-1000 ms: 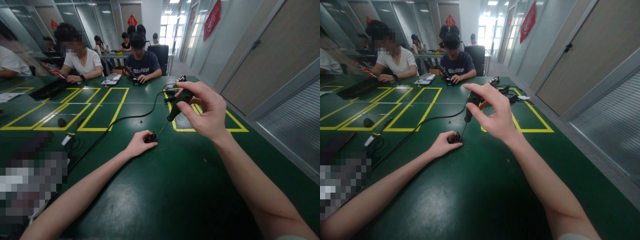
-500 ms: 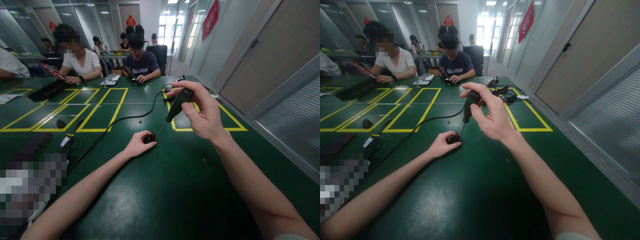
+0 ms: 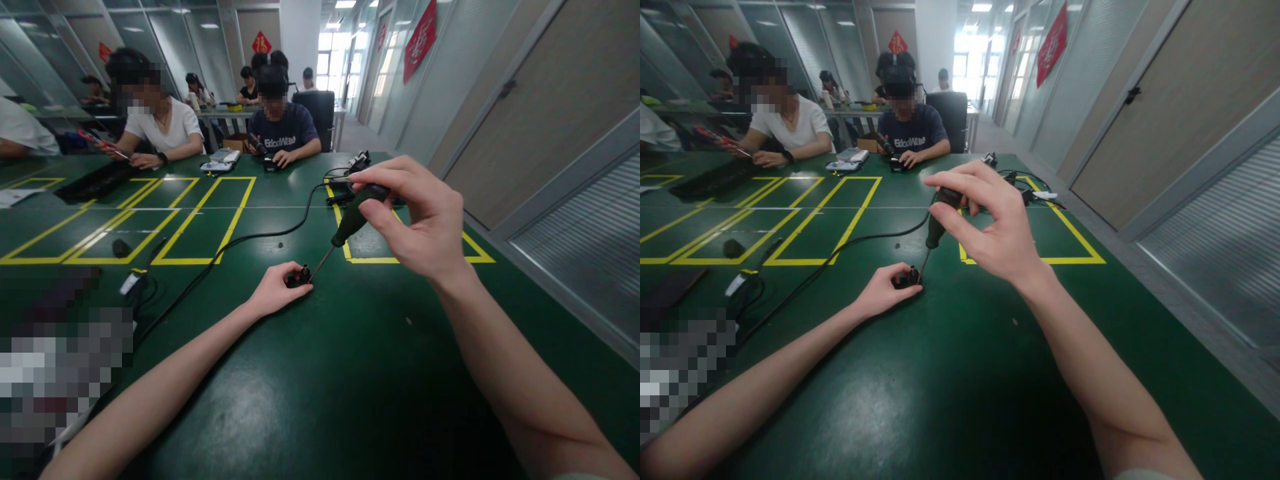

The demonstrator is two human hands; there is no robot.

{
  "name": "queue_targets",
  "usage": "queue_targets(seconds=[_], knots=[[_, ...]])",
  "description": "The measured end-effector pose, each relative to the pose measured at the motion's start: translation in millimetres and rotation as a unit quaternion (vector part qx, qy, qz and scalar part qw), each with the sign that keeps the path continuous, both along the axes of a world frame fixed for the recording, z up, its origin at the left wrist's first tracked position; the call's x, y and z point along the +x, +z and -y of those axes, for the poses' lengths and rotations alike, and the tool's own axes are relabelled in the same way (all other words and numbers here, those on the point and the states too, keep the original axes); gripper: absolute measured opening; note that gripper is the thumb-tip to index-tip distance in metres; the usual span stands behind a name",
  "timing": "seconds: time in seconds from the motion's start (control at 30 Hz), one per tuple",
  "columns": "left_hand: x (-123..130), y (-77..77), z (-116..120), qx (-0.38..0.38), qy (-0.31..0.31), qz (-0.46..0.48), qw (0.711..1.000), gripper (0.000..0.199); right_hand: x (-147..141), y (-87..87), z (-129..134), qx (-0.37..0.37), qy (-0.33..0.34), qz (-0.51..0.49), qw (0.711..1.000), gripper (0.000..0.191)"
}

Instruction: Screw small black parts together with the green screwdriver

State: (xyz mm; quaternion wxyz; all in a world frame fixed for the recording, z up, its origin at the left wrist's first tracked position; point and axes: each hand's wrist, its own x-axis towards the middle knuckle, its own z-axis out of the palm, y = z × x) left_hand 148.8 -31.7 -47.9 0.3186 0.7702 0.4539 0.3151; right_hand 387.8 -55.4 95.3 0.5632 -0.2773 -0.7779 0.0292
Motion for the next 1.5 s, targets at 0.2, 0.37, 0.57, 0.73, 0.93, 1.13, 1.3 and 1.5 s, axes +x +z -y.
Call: queue_targets(seconds=[0.2, 0.37, 0.57, 0.73, 0.93, 1.13, 1.3, 1.5], knots=[[-0.6, 0.5, 0.2, -0.002, -0.004, -0.002, 1.0, 0.024, 0.6, 1.3, -0.8, -0.011, 0.013, -0.005, 1.0, 0.031], [-0.4, 1.3, 0.6, -0.003, -0.005, 0.002, 1.0, 0.024, 0.7, 0.0, -0.3, -0.007, 0.007, -0.015, 1.0, 0.026], [-1.0, 0.7, 0.0, -0.006, -0.007, 0.005, 1.0, 0.026, 0.4, 1.2, 3.1, -0.023, 0.015, -0.024, 0.999, 0.029], [-1.2, -1.2, -0.1, -0.007, -0.005, 0.004, 1.0, 0.026, 1.0, 1.1, 2.1, -0.011, 0.01, -0.023, 1.0, 0.025], [-1.5, -1.8, 0.4, -0.004, -0.004, 0.001, 1.0, 0.027, 0.8, 1.1, 2.4, -0.023, -0.002, -0.032, 0.999, 0.027], [-1.0, -2.6, -0.2, -0.002, -0.001, 0.003, 1.0, 0.026, -0.6, 2.1, 2.2, 0.003, 0.014, -0.048, 0.999, 0.024], [-1.0, -2.7, 0.0, 0.003, -0.003, 0.0, 1.0, 0.028, 0.3, -0.4, -1.0, -0.014, -0.003, -0.051, 0.999, 0.029], [-0.9, -2.7, 0.0, 0.0, -0.002, 0.003, 1.0, 0.028, 1.9, -0.6, -2.6, 0.008, 0.016, -0.05, 0.999, 0.027]])
